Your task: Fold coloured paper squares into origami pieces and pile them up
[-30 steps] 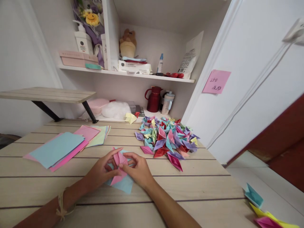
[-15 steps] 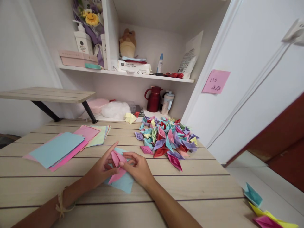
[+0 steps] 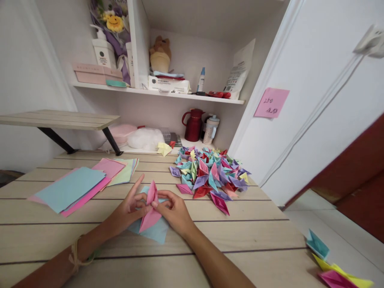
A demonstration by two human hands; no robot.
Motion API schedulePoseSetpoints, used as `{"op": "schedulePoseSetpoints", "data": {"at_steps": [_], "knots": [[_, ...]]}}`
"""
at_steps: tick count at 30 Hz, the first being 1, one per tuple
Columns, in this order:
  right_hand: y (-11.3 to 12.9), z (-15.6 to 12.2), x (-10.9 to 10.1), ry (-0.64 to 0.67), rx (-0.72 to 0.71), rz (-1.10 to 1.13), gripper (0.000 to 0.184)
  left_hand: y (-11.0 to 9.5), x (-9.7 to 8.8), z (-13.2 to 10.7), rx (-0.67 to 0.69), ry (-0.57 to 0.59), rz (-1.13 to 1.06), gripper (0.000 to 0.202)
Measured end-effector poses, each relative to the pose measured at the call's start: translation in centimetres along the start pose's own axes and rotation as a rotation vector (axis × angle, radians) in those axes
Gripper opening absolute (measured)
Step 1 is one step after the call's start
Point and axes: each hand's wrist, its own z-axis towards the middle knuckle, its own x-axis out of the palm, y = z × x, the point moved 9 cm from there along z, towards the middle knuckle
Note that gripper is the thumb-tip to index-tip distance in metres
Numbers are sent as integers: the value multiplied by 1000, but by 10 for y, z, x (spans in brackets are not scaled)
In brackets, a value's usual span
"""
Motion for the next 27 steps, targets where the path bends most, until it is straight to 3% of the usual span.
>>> {"op": "schedulePoseSetpoints", "data": {"at_steps": [4,10,15,18,22,27], "knots": [[2,0,3,28,-33,40,38,-2,-1,0,22,0,46,80],[2,2,1,6,-31,-14,42,-9,-7,-3,113,-82,377,50],[8,-2,8,40,-70,-120,42,-17,-16,-7,190,-278,555,61],[11,-3,10,44,-106,-187,42,-22,-24,-9,234,-372,682,51],[15,-4,11,23,-154,-248,42,-15,-26,-5,194,-316,607,18],[24,-6,3,-75,-235,-203,41,-3,-18,-1,104,-211,431,12]]}}
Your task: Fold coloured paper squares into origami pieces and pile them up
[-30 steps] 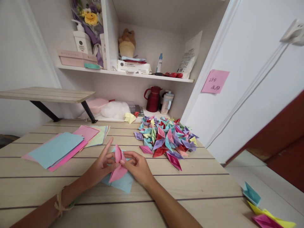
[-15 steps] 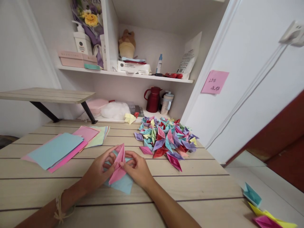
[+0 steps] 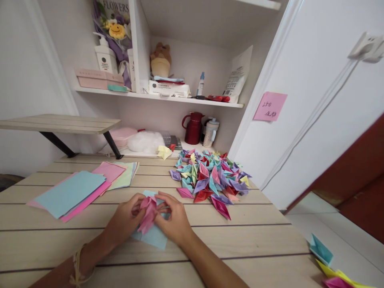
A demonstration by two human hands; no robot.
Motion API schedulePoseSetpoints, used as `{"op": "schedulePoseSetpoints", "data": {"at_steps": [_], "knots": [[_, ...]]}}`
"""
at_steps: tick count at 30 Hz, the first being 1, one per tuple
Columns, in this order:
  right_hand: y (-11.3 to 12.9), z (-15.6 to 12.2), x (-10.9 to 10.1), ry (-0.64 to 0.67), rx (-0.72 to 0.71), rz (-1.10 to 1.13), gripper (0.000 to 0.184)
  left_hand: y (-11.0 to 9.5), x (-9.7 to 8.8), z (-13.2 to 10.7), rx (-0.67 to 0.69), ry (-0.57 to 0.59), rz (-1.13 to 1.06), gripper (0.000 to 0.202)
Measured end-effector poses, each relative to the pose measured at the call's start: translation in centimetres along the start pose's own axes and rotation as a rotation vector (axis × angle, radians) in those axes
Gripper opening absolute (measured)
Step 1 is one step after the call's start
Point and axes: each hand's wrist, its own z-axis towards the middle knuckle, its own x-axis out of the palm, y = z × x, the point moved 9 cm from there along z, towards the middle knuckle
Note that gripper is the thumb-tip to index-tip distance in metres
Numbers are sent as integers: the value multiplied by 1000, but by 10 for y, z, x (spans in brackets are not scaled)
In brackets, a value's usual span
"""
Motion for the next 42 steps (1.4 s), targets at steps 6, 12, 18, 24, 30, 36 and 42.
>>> {"op": "schedulePoseSetpoints", "data": {"at_steps": [6,12,18,24,30,36,42], "knots": [[-21,5,-17,-138,102,17,42,0,-3,3,-5,-35,-88,19],[-34,9,-13,-80,150,287,28,16,14,6,-91,107,-350,28],[-33,8,-7,36,191,436,34,25,9,11,-133,73,-533,35],[-27,10,-20,13,119,177,22,24,12,14,-142,175,-663,42],[-21,10,-20,72,126,125,22,34,9,17,-166,155,-578,25],[-36,11,-22,-11,168,122,34,29,11,15,-165,176,-515,23],[-36,11,-17,-19,167,145,33,32,17,12,-176,141,-477,25]]}}
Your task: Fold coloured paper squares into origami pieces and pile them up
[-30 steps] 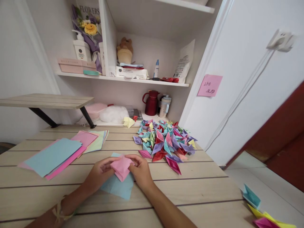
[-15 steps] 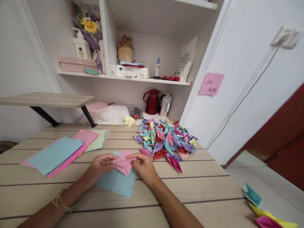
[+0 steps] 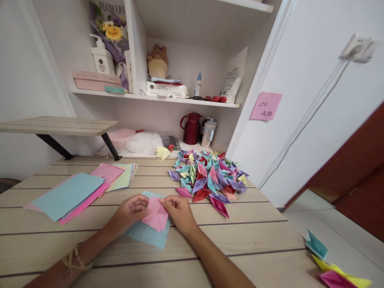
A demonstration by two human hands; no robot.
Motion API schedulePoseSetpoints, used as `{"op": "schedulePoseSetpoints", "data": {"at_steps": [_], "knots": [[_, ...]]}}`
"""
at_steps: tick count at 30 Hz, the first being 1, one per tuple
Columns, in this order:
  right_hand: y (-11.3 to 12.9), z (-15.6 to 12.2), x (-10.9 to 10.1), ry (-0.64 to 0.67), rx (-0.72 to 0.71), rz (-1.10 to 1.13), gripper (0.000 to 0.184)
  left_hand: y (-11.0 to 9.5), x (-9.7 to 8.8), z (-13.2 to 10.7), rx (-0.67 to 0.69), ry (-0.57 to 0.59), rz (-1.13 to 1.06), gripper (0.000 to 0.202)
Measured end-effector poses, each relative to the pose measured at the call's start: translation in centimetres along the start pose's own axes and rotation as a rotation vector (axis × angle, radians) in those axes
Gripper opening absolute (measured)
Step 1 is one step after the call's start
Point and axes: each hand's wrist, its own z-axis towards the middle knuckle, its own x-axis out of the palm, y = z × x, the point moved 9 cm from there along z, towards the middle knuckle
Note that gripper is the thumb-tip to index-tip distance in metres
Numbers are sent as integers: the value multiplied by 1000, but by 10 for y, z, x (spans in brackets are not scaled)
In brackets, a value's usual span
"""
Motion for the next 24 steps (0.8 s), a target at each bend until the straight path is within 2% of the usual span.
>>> {"op": "schedulePoseSetpoints", "data": {"at_steps": [6,8,11,13,15,18,21,24], "knots": [[10,-7,16,178,12,89,29,-13,-9,-1,78,-84,68,8],[12,-10,21,236,11,132,29,-18,-11,-1,83,-89,110,13],[13,-12,27,297,22,168,44,-22,-10,-1,105,-52,48,25],[12,-12,26,292,27,163,46,-21,-5,-1,103,12,-32,41],[11,-9,22,245,25,148,35,-18,3,-3,95,94,-71,58],[9,-5,12,158,17,134,28,-16,11,-6,114,165,-29,72],[4,-3,11,156,31,163,25,-15,10,-6,119,142,-5,65],[0,-3,14,187,37,247,35,-9,6,-3,73,102,-51,53]]}}
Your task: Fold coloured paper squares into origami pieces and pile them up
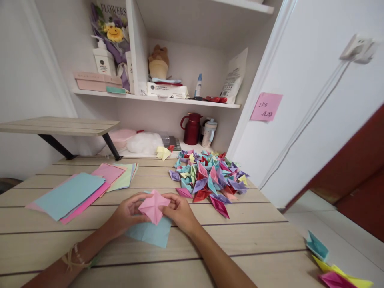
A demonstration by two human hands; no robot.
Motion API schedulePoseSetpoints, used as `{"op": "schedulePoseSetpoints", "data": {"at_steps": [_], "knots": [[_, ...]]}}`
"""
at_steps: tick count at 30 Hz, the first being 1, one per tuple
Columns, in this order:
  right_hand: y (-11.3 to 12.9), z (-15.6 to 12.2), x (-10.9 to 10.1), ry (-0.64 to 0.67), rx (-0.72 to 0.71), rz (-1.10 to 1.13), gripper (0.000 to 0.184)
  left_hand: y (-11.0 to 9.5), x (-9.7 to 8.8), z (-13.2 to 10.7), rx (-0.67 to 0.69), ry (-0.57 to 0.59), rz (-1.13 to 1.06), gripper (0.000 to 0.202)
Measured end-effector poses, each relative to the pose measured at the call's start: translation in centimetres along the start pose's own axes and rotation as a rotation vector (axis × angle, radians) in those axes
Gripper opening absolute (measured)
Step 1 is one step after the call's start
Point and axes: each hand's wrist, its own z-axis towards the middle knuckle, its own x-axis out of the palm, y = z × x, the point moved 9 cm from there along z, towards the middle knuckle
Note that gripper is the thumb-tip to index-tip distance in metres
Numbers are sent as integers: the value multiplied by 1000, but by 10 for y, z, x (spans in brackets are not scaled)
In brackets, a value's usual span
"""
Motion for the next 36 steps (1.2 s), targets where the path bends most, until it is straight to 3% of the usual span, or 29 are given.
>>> {"op": "schedulePoseSetpoints", "data": {"at_steps": [5,8,11,21,25,31,36], "knots": [[0,-2,5,32,-35,19,57,4,-14,2,-34,-111,33,22],[3,-4,9,39,-60,-126,50,2,-17,3,-29,-147,49,16],[6,-4,11,2,-81,-221,48,-1,-11,3,-24,-134,34,16],[-1,-2,-3,-142,-37,-73,38,-3,-1,-3,-25,-144,37,22],[9,-3,-8,-186,-117,-92,42,-4,-9,-2,-2,-197,52,13],[21,-4,-7,-154,-190,-369,22,-3,-24,-3,-64,-300,67,17],[25,-6,-9,-187,-182,-395,43,-4,-28,-3,-52,-332,50,21]]}}
